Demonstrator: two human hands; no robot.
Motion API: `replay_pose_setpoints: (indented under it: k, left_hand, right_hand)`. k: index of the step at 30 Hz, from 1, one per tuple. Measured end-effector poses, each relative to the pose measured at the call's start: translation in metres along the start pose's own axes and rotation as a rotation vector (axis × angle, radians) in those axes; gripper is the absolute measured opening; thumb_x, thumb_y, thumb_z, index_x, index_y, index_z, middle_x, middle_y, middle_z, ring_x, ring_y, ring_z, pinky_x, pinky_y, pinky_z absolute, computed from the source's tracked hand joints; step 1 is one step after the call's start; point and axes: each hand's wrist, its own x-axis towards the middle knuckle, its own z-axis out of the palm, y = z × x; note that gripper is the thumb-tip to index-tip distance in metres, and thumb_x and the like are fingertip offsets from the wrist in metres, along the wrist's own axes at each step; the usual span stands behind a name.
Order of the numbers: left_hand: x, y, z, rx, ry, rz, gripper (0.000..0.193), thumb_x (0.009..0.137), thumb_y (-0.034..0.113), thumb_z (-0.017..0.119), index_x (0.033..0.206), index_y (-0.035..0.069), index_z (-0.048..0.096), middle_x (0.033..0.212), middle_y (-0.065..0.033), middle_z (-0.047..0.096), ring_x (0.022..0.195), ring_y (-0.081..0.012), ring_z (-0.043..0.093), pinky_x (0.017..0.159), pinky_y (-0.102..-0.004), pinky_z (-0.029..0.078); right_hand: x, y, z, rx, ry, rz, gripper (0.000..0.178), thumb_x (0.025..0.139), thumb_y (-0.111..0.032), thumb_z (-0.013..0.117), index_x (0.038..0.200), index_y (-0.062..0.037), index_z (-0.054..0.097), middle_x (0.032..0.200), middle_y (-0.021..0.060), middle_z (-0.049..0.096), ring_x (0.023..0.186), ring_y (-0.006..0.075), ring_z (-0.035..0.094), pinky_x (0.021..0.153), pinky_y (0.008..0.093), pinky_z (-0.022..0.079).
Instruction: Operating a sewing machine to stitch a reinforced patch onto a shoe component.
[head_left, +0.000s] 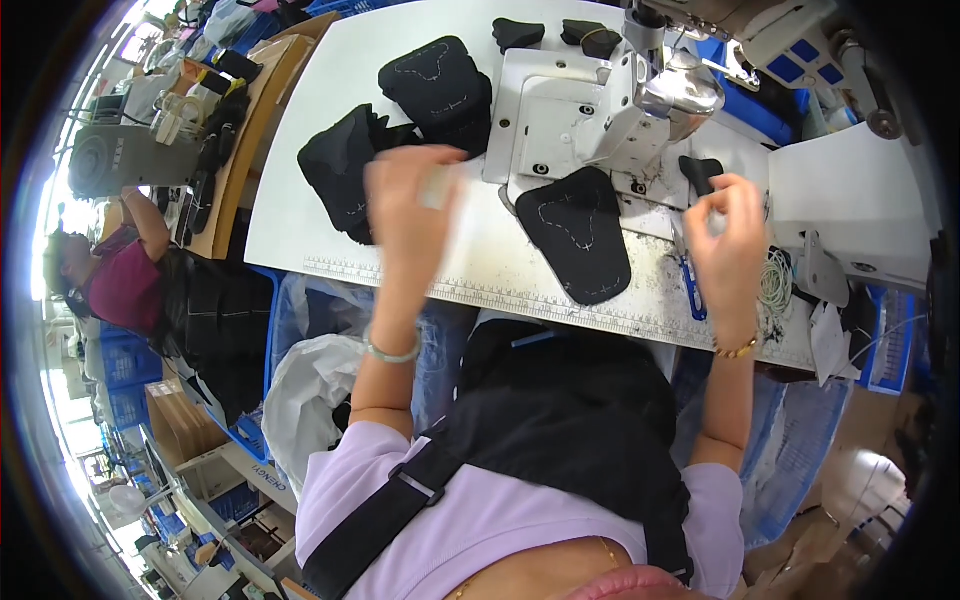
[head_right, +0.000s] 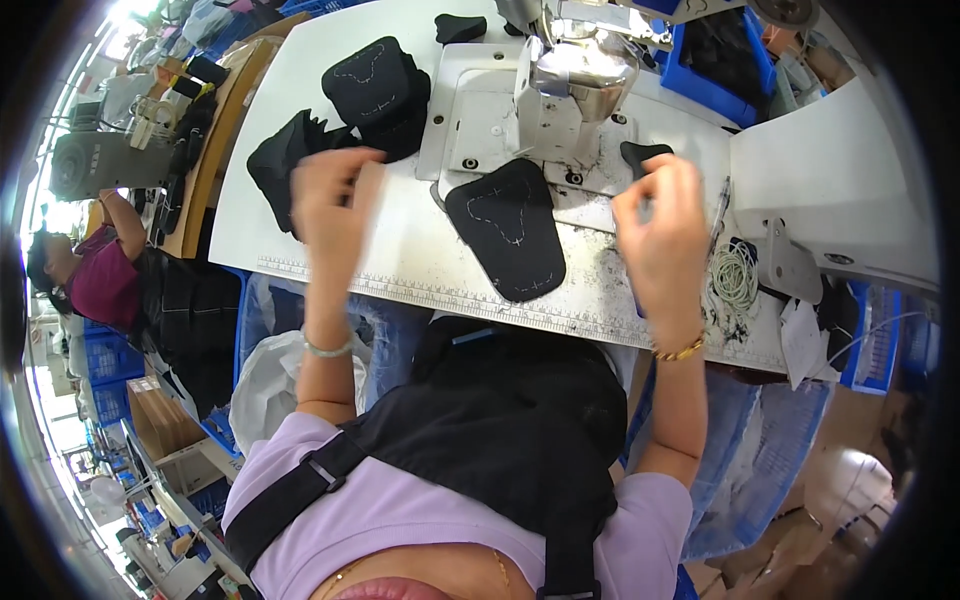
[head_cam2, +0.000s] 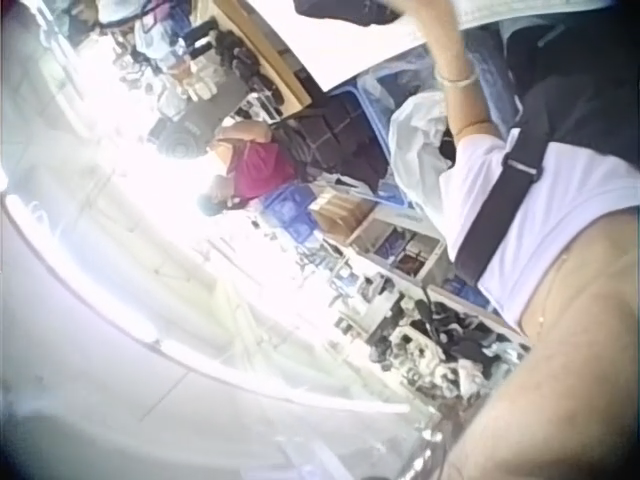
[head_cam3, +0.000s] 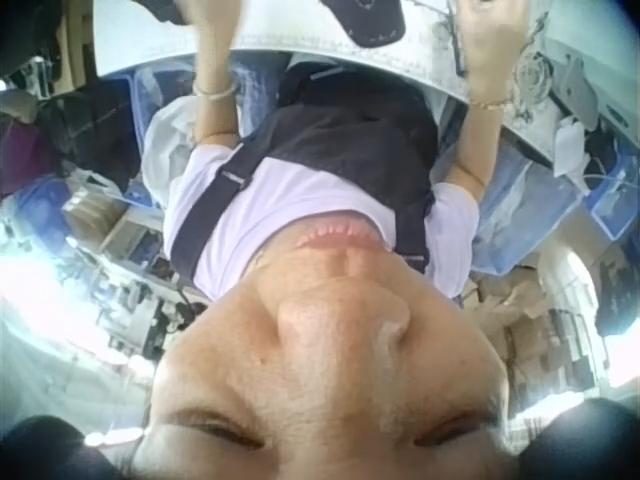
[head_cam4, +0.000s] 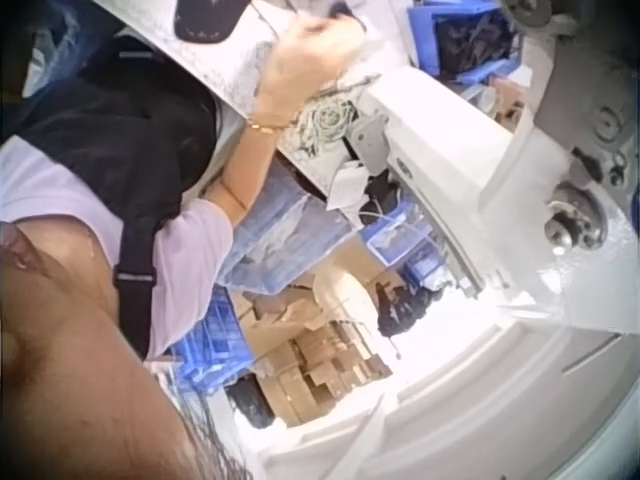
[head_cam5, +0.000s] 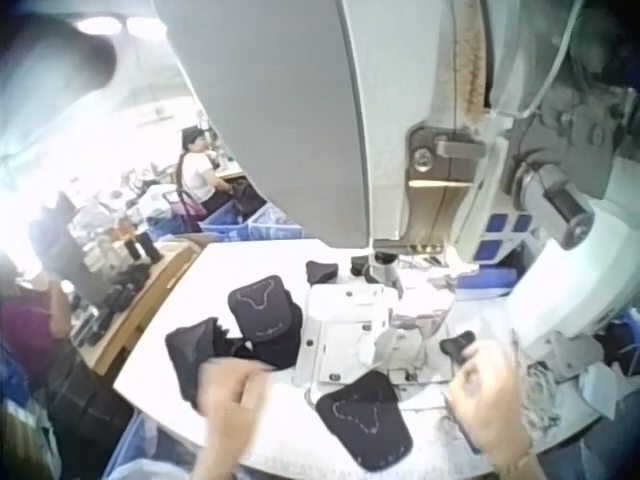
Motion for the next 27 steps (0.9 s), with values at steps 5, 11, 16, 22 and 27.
replay_pose_setpoints:
  k: [5, 11, 16, 22, 27]
  left_hand:
    - [-0.028, 0.041, 0.049, -0.030, -0.315, 0.003, 0.043, 0.071, 0.012, 0.074, 0.109, 0.003, 0.057, 0.104, -0.0139, 0.051, 0.100, -0.0319, 0.048, 0.085, -0.0367, 0.042]
    - [-0.030, 0.044, 0.057, 0.076, -0.347, 0.066, 0.031, 0.071, 0.007, 0.071, 0.098, 0.001, 0.056, 0.102, -0.0130, 0.052, 0.096, -0.0287, 0.051, 0.081, -0.0349, 0.043]
    - [-0.032, 0.048, 0.068, -0.925, -0.357, -0.469, 0.023, 0.080, 0.007, 0.068, 0.097, 0.002, 0.053, 0.093, -0.0058, 0.055, 0.083, -0.0161, 0.054, 0.074, -0.0282, 0.045]
    - [-0.012, 0.092, 0.055, -1.362, -0.386, -0.550, 0.021, 0.089, 0.012, 0.062, 0.107, 0.001, 0.059, 0.093, -0.0016, 0.063, 0.080, -0.0057, 0.057, 0.069, -0.0218, 0.048]
    - [0.008, 0.103, 0.047, -1.416, -0.377, -0.545, 0.022, 0.089, 0.012, 0.064, 0.105, -0.002, 0.062, 0.092, -0.0035, 0.065, 0.080, -0.0062, 0.058, 0.068, -0.0215, 0.049]
  right_hand:
    - [-0.039, -0.055, 0.030, 0.136, -0.092, -0.169, 0.019, 0.067, 0.002, 0.064, 0.080, 0.0002, 0.050, 0.093, 0.0122, 0.058, 0.081, 0.0266, 0.059, 0.066, 0.0340, 0.050]
    - [-0.066, -0.056, 0.053, 0.122, -0.161, -0.120, 0.019, 0.067, 0.000, 0.066, 0.079, -0.0014, 0.050, 0.098, 0.0107, 0.061, 0.080, 0.0228, 0.061, 0.061, 0.0322, 0.053]
    - [-0.055, -0.049, 0.048, 0.211, -0.055, -0.119, 0.017, 0.070, 0.000, 0.067, 0.078, -0.0030, 0.053, 0.106, 0.0120, 0.062, 0.089, 0.0264, 0.063, 0.067, 0.0316, 0.053]
    - [-0.022, -0.051, 0.025, 0.128, 0.129, -0.324, 0.014, 0.073, -0.001, 0.067, 0.082, -0.0021, 0.057, 0.115, 0.0110, 0.061, 0.104, 0.0273, 0.059, 0.079, 0.0323, 0.052]
    - [-0.018, -0.048, 0.007, 0.474, 0.283, -0.017, 0.032, 0.074, -0.005, 0.075, 0.099, 0.0000, 0.056, 0.097, 0.0102, 0.058, 0.084, 0.0203, 0.057, 0.072, 0.0272, 0.049]
